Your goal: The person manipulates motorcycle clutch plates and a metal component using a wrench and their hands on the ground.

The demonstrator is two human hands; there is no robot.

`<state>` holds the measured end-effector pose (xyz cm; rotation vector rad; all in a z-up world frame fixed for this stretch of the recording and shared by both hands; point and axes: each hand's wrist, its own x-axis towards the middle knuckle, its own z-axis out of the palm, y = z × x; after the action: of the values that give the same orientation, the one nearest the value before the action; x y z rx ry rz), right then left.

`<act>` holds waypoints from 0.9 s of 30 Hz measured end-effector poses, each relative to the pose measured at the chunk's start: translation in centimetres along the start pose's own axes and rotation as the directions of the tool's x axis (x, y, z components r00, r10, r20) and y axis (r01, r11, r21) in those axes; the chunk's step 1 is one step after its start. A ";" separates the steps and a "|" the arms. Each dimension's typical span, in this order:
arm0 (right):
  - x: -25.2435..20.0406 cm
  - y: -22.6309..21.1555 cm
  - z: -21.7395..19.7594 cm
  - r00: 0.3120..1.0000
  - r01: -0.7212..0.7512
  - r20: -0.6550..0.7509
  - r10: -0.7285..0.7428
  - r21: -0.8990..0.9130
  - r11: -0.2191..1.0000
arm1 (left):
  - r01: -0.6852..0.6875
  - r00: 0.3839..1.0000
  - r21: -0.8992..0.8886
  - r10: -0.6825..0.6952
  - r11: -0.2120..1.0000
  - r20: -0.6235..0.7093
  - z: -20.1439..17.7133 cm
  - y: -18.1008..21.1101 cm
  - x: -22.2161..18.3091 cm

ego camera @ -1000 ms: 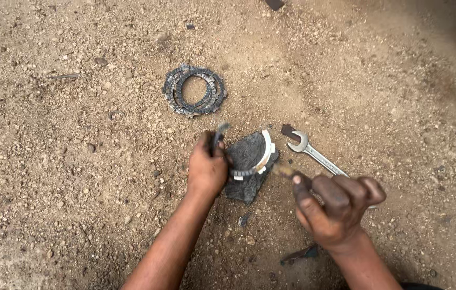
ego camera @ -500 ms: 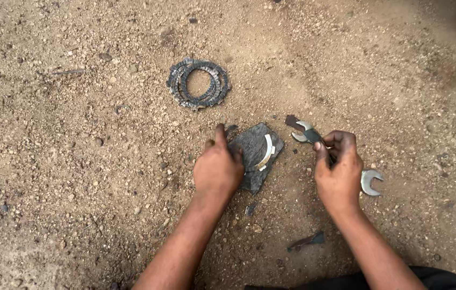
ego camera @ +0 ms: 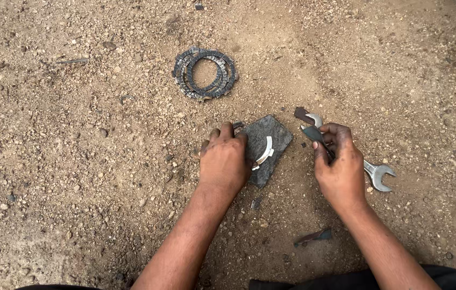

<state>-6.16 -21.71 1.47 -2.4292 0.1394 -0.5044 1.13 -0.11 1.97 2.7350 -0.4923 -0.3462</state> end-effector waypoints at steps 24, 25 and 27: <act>-2.0 -0.5 5.2 0.932 0.035 0.363 0.002 -0.096 0.995 | 0.106 0.976 -0.171 -0.069 0.980 0.209 0.0 0.4 2.0; -1.8 -0.3 5.3 0.938 0.052 0.345 -0.021 -0.081 0.995 | 0.113 0.969 -0.163 -0.072 0.980 0.235 -0.1 0.4 2.0; -1.5 0.2 5.3 0.948 0.086 0.313 -0.063 -0.060 0.995 | 0.126 0.954 -0.153 -0.077 0.980 0.291 -0.1 0.6 1.9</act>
<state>-5.48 -18.48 -2.96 -2.5576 -0.0703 -0.1443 2.71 -1.34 2.01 2.5606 -0.3738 -0.7784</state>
